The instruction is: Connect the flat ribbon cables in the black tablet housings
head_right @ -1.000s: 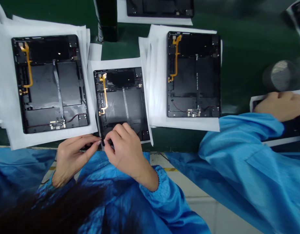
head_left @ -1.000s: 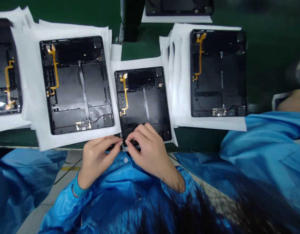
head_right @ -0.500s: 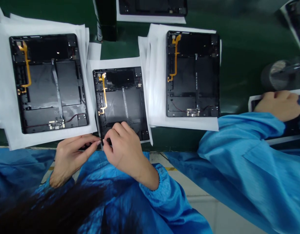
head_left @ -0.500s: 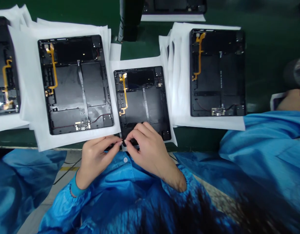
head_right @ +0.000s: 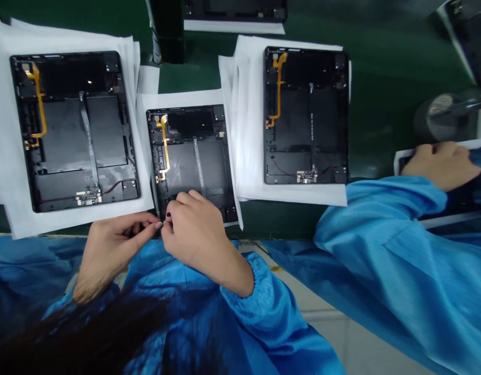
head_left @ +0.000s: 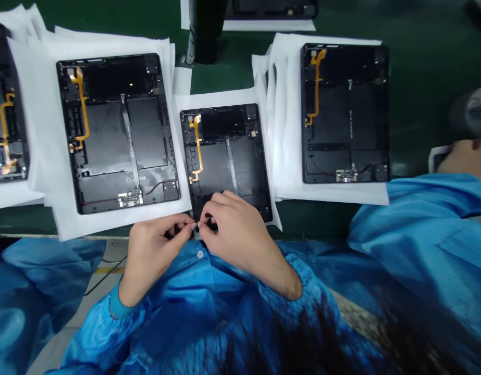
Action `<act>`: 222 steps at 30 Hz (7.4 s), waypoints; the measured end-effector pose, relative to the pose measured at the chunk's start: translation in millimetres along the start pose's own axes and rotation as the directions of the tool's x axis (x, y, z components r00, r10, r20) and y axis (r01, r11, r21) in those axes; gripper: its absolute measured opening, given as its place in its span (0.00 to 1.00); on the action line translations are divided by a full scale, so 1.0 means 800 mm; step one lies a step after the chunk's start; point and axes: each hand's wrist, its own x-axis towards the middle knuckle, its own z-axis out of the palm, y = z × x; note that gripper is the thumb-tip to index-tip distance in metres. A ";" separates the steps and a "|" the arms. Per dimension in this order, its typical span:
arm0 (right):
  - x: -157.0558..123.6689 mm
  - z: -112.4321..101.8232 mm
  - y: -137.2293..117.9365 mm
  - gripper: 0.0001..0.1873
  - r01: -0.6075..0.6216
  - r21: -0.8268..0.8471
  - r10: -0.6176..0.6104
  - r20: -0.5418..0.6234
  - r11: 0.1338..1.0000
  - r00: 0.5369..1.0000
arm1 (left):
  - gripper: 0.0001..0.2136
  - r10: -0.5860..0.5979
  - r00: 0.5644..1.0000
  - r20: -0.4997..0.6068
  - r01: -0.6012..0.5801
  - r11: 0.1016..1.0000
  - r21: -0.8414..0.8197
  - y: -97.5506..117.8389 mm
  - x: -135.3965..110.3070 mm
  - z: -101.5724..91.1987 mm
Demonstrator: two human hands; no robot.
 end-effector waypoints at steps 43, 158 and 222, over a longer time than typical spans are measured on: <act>-0.048 0.057 0.034 0.13 0.315 -0.113 -0.328 -0.492 0.942 0.806 | 0.11 -0.365 0.911 0.195 0.399 0.899 -0.180 0.014 0.013 -0.004; -0.052 0.068 0.044 0.14 0.300 0.063 -0.216 -0.557 0.952 0.802 | 0.11 0.599 0.801 0.024 -0.564 0.739 0.368 -0.032 -0.008 -0.002; -0.047 0.068 0.049 0.20 0.389 -0.089 -0.386 -0.443 0.917 0.809 | 0.14 0.754 0.646 0.122 -0.749 0.595 0.292 -0.051 0.007 -0.003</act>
